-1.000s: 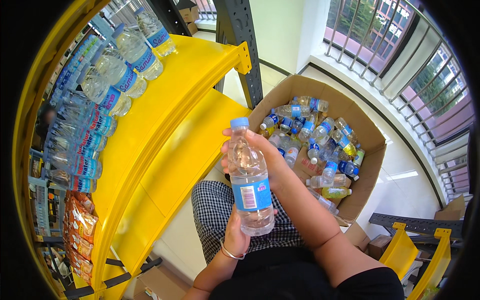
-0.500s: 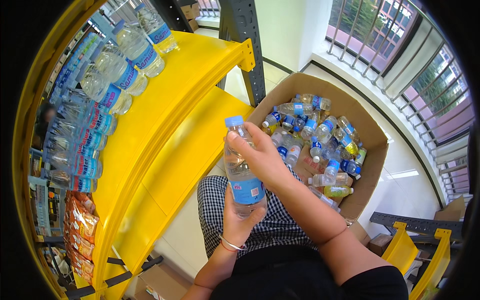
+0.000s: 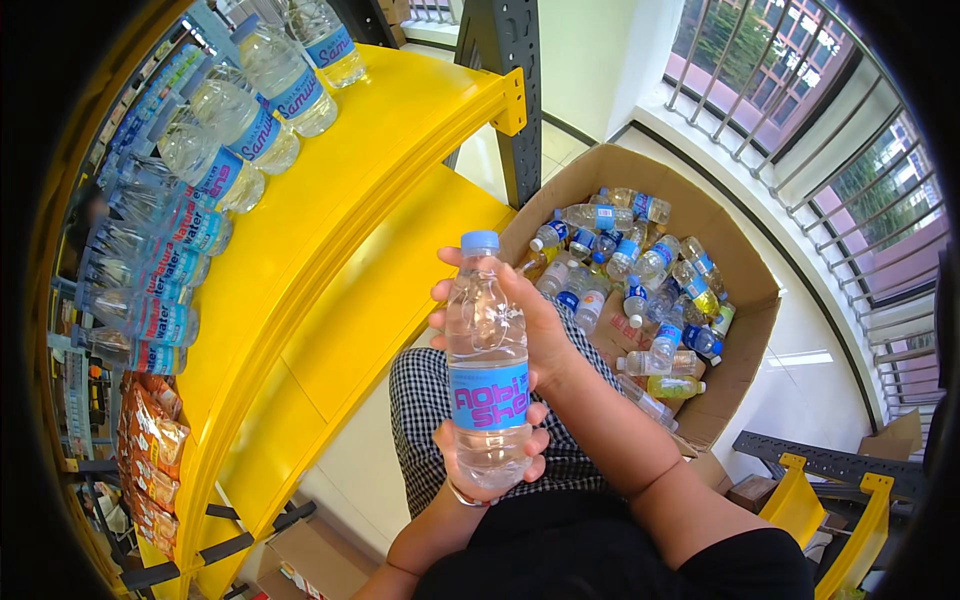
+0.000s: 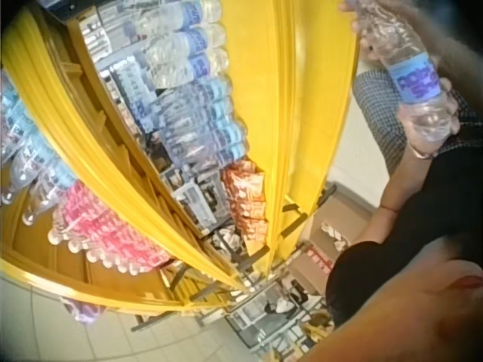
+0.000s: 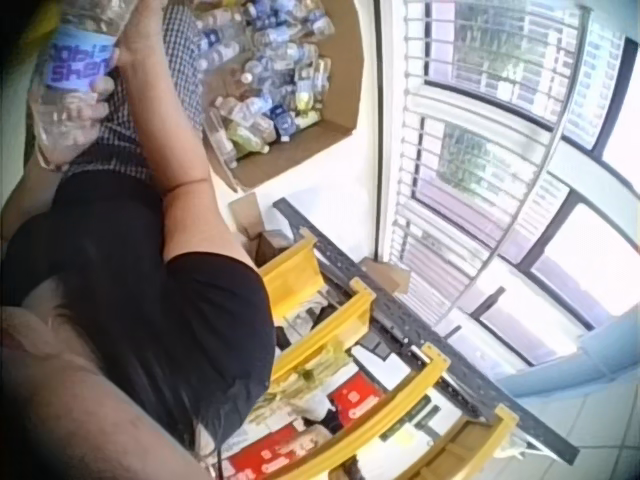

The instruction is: The person sits on the floor and repeatedly picks up water bottles from a cardboard box, then places them on a yellow shelf. The person handles the bottles one at a time, arranging them in rows on the shelf.

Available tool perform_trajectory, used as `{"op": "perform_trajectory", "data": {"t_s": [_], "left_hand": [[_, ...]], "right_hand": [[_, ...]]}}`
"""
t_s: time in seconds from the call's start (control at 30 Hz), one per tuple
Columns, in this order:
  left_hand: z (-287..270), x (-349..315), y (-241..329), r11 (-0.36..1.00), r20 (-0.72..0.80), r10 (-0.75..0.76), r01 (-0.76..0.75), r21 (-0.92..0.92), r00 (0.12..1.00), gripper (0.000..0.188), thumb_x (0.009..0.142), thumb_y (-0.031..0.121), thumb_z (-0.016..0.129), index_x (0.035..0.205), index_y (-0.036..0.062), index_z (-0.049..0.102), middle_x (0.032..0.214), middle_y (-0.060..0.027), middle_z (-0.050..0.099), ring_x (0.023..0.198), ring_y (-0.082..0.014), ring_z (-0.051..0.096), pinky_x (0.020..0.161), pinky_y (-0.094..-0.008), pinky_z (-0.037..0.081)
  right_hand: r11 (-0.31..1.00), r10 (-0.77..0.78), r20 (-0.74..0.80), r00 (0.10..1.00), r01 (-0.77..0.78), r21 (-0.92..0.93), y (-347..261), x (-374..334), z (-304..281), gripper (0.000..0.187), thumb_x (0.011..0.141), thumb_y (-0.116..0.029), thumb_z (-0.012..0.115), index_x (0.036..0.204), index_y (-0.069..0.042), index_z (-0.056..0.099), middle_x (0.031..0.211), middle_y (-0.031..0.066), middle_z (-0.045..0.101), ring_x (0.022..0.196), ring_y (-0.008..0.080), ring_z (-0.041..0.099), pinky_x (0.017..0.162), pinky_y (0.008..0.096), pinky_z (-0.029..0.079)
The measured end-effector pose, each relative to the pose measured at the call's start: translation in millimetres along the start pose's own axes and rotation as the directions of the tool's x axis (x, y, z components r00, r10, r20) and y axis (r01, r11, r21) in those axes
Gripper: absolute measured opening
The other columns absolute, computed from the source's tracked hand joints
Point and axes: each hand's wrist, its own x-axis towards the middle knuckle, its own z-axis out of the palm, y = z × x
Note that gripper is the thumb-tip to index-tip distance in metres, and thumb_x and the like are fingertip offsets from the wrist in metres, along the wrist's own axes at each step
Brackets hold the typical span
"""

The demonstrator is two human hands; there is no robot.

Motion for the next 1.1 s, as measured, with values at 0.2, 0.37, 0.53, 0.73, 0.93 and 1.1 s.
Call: {"op": "perform_trajectory", "data": {"t_s": [0.2,0.37,0.53,0.73,0.93,1.1], "left_hand": [[-5.2,2.8,7.5,0.995,-0.081,-0.057,0.063,0.077,0.995,0.088,0.079,0.053,0.062,0.138,-0.0011,0.024,0.122,-0.0185,0.047,0.104,-0.0297,0.053,0.083,-0.0447,0.048],[4.2,-11.7,29.6,0.669,-0.454,0.245,0.190,0.719,0.857,0.071,0.091,0.051,0.045,0.136,-0.0012,0.028,0.125,-0.0149,0.049,0.117,-0.0249,0.049,0.095,-0.0405,0.043],[31.6,-9.3,34.1,0.283,-0.213,0.338,0.117,0.952,0.917,0.071,0.089,0.040,0.055,0.138,-0.0006,0.024,0.131,-0.0116,0.044,0.119,-0.0202,0.046,0.101,-0.0357,0.036],[33.0,-5.1,4.9,0.192,-0.203,0.455,0.127,0.973,0.867,0.073,0.081,0.020,0.071,0.134,0.0018,0.025,0.120,-0.0105,0.051,0.106,-0.0181,0.055,0.093,-0.0339,0.043],[31.7,-7.0,-2.7,0.264,-0.218,0.474,0.098,0.959,0.853,0.064,0.081,0.021,0.069,0.130,0.0005,0.032,0.111,-0.0118,0.057,0.101,-0.0196,0.058,0.089,-0.0339,0.047],[47.8,-12.4,-3.8,0.544,-0.329,0.341,0.101,0.833,0.881,0.064,0.081,0.032,0.067,0.128,-0.0010,0.038,0.114,-0.0148,0.057,0.101,-0.0233,0.060,0.089,-0.0364,0.048]], "right_hand": [[0.969,-0.061,-0.178,0.982,0.016,-0.246,-12.1,-3.0,12.0,0.053,0.087,-0.038,0.056,0.127,-0.006,0.041,0.100,0.0110,0.059,0.087,0.0235,0.063,0.077,0.0377,0.054],[0.921,-0.094,-0.275,0.957,-0.021,-0.389,-26.6,-5.9,20.5,0.049,0.086,-0.033,0.059,0.124,-0.006,0.043,0.096,0.0101,0.060,0.083,0.0210,0.063,0.073,0.0341,0.054],[0.853,-0.167,-0.372,0.913,-0.056,-0.518,-22.5,-9.3,31.9,0.039,0.086,-0.025,0.062,0.116,-0.005,0.048,0.095,0.0068,0.060,0.083,0.0160,0.061,0.071,0.0293,0.051],[0.674,-0.278,-0.327,0.903,-0.059,-0.736,-10.1,-10.8,34.2,0.035,0.087,-0.025,0.061,0.114,-0.005,0.050,0.094,0.0039,0.059,0.083,0.0115,0.059,0.072,0.0263,0.049],[0.774,-0.155,-0.288,0.945,-0.066,-0.630,-19.3,-17.2,31.5,0.040,0.092,-0.034,0.054,0.116,-0.003,0.049,0.098,0.0073,0.059,0.089,0.0151,0.060,0.075,0.0289,0.050],[0.919,-0.041,-0.261,0.965,-0.066,-0.388,-22.4,-12.1,30.6,0.044,0.093,-0.040,0.049,0.116,-0.002,0.048,0.100,0.0118,0.060,0.089,0.0209,0.062,0.076,0.0337,0.052]]}}
